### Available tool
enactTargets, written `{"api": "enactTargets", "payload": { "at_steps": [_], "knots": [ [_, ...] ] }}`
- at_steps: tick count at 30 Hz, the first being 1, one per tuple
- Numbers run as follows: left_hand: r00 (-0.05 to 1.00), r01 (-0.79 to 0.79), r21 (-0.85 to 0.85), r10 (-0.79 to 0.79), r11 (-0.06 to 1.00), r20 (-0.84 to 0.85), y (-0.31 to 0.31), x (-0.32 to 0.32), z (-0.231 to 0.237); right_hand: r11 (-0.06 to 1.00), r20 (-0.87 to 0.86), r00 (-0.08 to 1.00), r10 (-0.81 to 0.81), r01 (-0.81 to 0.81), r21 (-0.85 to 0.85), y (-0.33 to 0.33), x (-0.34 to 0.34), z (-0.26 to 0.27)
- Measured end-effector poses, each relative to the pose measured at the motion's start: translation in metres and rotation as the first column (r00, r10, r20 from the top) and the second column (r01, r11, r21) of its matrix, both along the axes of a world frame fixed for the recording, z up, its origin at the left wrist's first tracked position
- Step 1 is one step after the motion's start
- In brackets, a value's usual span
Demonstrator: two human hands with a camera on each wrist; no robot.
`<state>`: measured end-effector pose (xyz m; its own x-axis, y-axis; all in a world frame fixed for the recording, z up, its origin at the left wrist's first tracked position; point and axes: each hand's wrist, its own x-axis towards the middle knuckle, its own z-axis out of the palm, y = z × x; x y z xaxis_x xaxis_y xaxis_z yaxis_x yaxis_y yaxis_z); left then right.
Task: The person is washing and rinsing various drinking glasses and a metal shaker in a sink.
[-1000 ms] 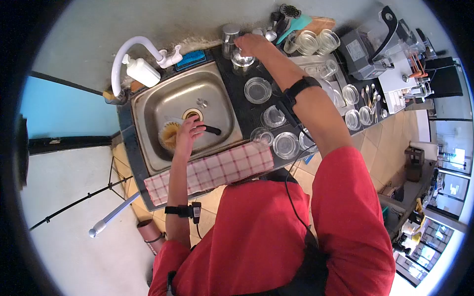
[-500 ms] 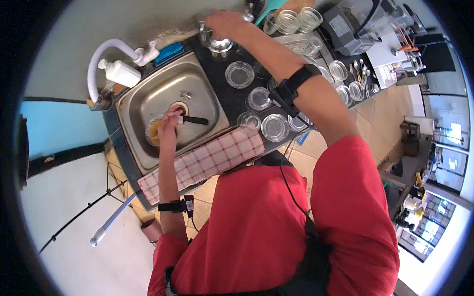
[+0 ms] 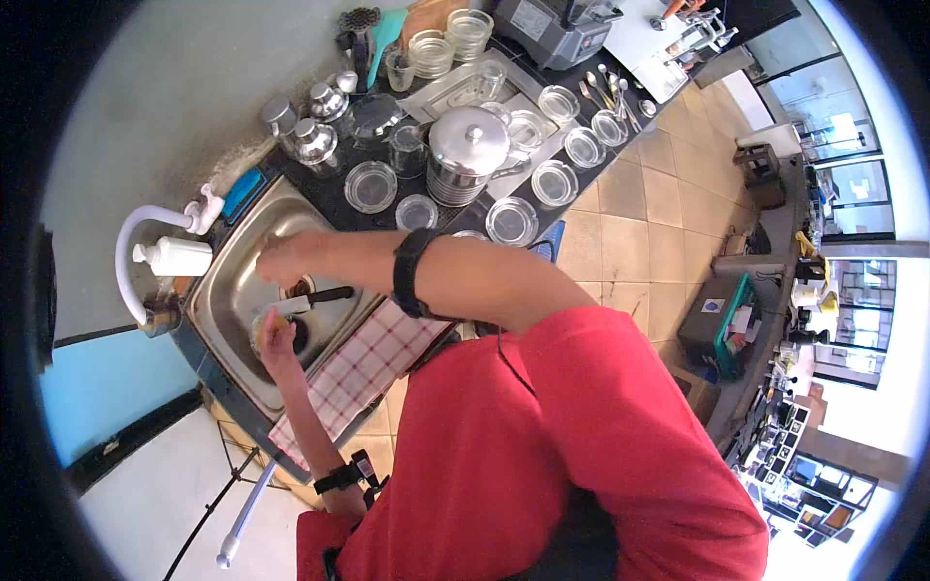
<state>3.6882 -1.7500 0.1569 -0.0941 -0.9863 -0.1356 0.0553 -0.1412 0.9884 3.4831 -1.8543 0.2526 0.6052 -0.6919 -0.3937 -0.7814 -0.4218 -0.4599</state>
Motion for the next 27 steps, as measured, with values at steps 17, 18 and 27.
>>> {"api": "enactTargets", "payload": {
  "at_steps": [17, 18, 27],
  "knots": [
    [0.983, -0.121, -0.070, 0.129, 0.990, 0.128, 0.025, 0.023, 0.010, 0.987, 0.405, 0.900, -0.159, 0.132, 0.093, 0.044, -0.007, 0.004],
    [0.983, -0.125, -0.070, 0.133, 0.990, 0.130, 0.026, 0.030, 0.006, 0.987, 0.406, 0.900, -0.155, 0.127, 0.094, 0.046, -0.006, -0.001],
    [0.986, -0.158, -0.216, 0.164, 0.964, 0.010, 0.040, 0.024, 0.031, 0.987, 0.307, 0.949, -0.077, 0.117, -0.114, 0.055, 0.010, -0.021]
  ]
}}
